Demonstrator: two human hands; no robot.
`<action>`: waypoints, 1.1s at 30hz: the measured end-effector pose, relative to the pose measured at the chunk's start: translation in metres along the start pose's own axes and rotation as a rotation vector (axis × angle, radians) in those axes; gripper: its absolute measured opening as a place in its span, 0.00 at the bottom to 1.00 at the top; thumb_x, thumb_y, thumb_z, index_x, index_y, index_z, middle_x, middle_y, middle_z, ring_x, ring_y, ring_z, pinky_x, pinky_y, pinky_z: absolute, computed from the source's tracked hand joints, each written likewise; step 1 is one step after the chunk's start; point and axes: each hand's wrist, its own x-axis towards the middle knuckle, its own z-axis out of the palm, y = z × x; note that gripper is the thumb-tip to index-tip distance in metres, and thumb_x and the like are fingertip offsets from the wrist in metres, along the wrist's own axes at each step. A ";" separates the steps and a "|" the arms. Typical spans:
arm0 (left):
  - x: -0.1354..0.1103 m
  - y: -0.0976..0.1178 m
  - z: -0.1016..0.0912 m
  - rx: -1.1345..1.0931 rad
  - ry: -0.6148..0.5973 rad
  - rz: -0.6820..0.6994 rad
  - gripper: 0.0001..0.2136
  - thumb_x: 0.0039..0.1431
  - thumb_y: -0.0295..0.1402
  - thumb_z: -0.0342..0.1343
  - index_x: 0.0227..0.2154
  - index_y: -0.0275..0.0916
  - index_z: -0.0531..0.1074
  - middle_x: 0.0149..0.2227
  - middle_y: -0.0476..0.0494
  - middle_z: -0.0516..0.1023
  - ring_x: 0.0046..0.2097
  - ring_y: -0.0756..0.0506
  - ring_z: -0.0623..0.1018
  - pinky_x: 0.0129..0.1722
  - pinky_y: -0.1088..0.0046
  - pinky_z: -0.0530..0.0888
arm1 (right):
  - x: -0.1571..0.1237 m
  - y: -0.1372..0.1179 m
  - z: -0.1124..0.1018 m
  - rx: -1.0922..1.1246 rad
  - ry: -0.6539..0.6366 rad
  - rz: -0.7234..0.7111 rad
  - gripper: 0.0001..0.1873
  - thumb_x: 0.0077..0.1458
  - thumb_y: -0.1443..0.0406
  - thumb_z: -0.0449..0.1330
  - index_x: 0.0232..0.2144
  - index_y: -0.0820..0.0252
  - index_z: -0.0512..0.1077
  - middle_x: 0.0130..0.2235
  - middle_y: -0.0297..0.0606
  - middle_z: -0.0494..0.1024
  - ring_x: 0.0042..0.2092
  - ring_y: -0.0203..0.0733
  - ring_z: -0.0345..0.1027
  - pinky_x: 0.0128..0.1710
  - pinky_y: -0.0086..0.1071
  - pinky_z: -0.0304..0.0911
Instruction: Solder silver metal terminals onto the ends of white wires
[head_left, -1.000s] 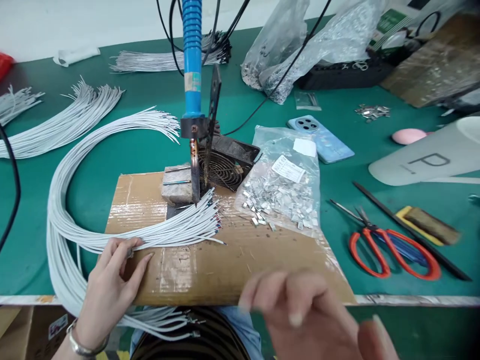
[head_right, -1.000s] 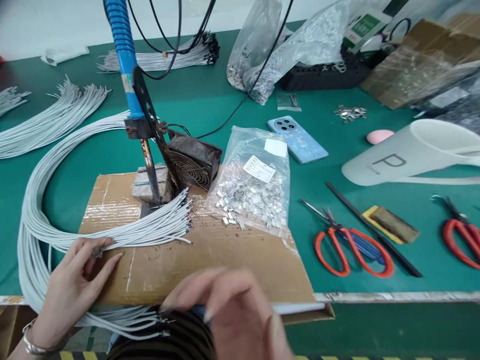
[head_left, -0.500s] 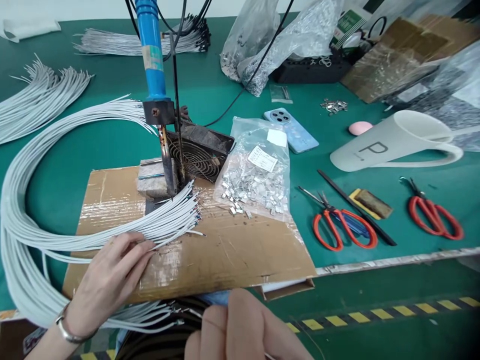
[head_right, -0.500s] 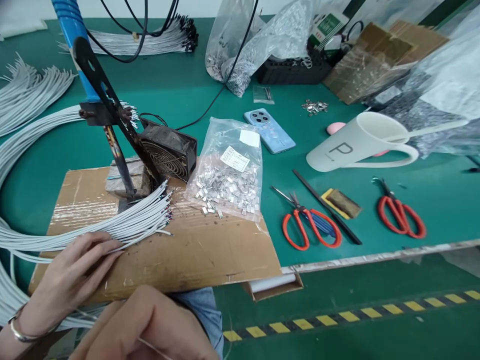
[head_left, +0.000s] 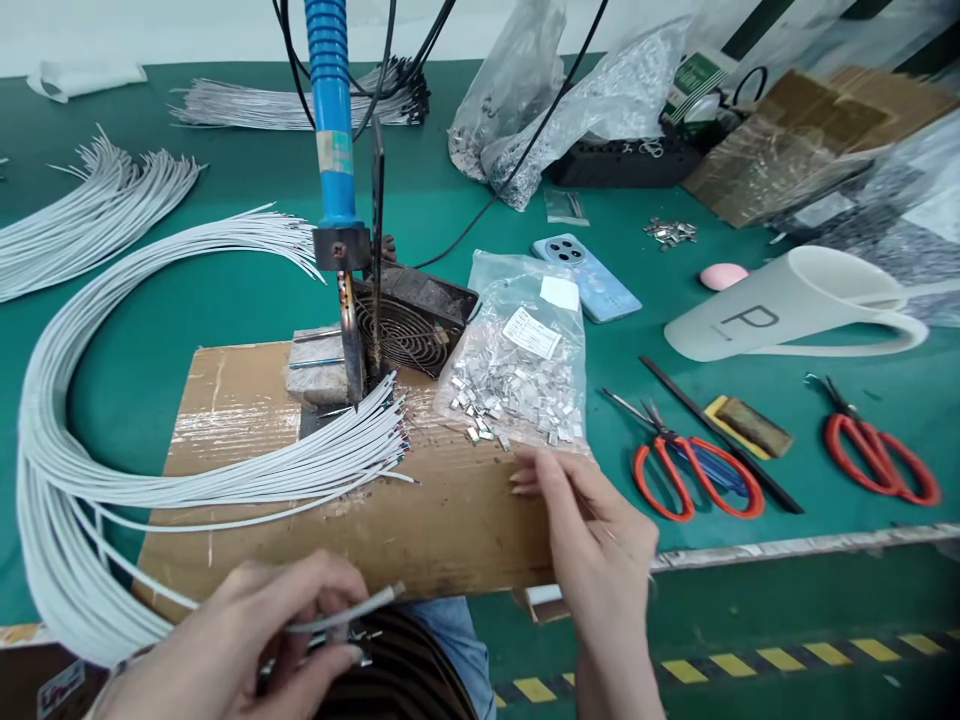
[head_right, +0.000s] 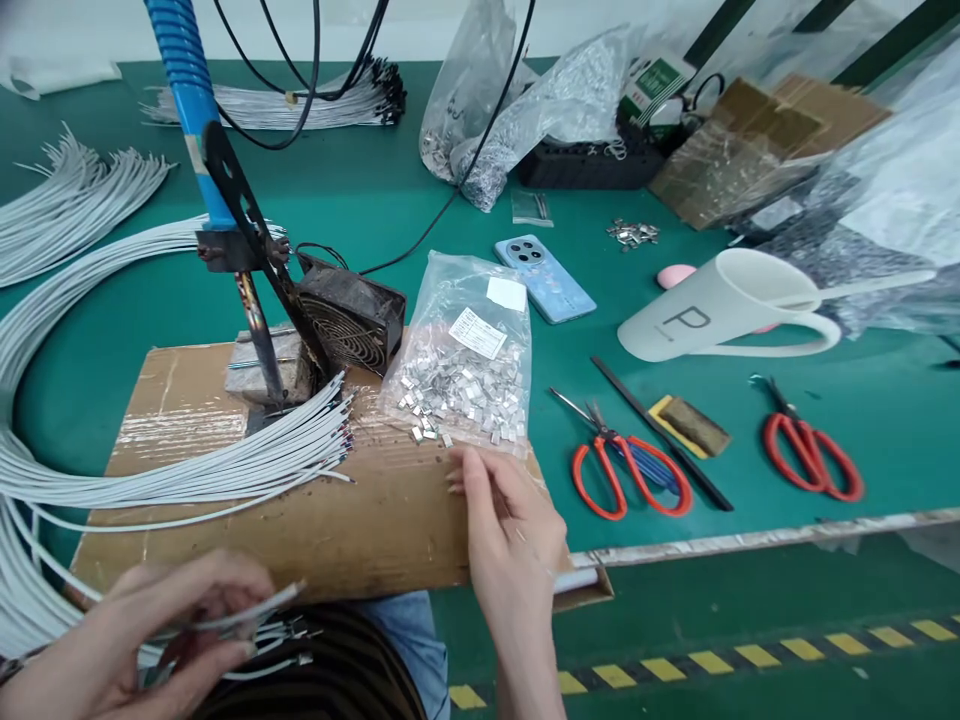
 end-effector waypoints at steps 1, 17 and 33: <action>0.003 0.002 0.003 -0.017 -0.143 -0.038 0.05 0.63 0.38 0.61 0.40 0.48 0.78 0.31 0.49 0.81 0.33 0.46 0.79 0.29 0.78 0.72 | 0.003 0.006 0.001 -0.068 0.004 -0.005 0.11 0.60 0.57 0.64 0.33 0.57 0.81 0.33 0.39 0.80 0.32 0.43 0.71 0.37 0.38 0.66; 0.037 -0.002 0.020 -0.714 0.046 -0.298 0.15 0.64 0.46 0.60 0.35 0.37 0.72 0.25 0.56 0.66 0.19 0.58 0.56 0.17 0.80 0.50 | -0.005 -0.017 0.006 -0.070 -0.357 0.260 0.13 0.51 0.54 0.65 0.31 0.58 0.76 0.25 0.38 0.82 0.25 0.45 0.80 0.27 0.34 0.76; 0.038 -0.001 0.022 -0.776 0.056 -0.294 0.14 0.61 0.42 0.65 0.31 0.37 0.71 0.23 0.57 0.66 0.19 0.58 0.53 0.16 0.81 0.50 | -0.041 -0.053 0.050 0.463 -0.627 0.348 0.07 0.56 0.61 0.68 0.31 0.57 0.85 0.26 0.32 0.73 0.22 0.29 0.65 0.21 0.22 0.63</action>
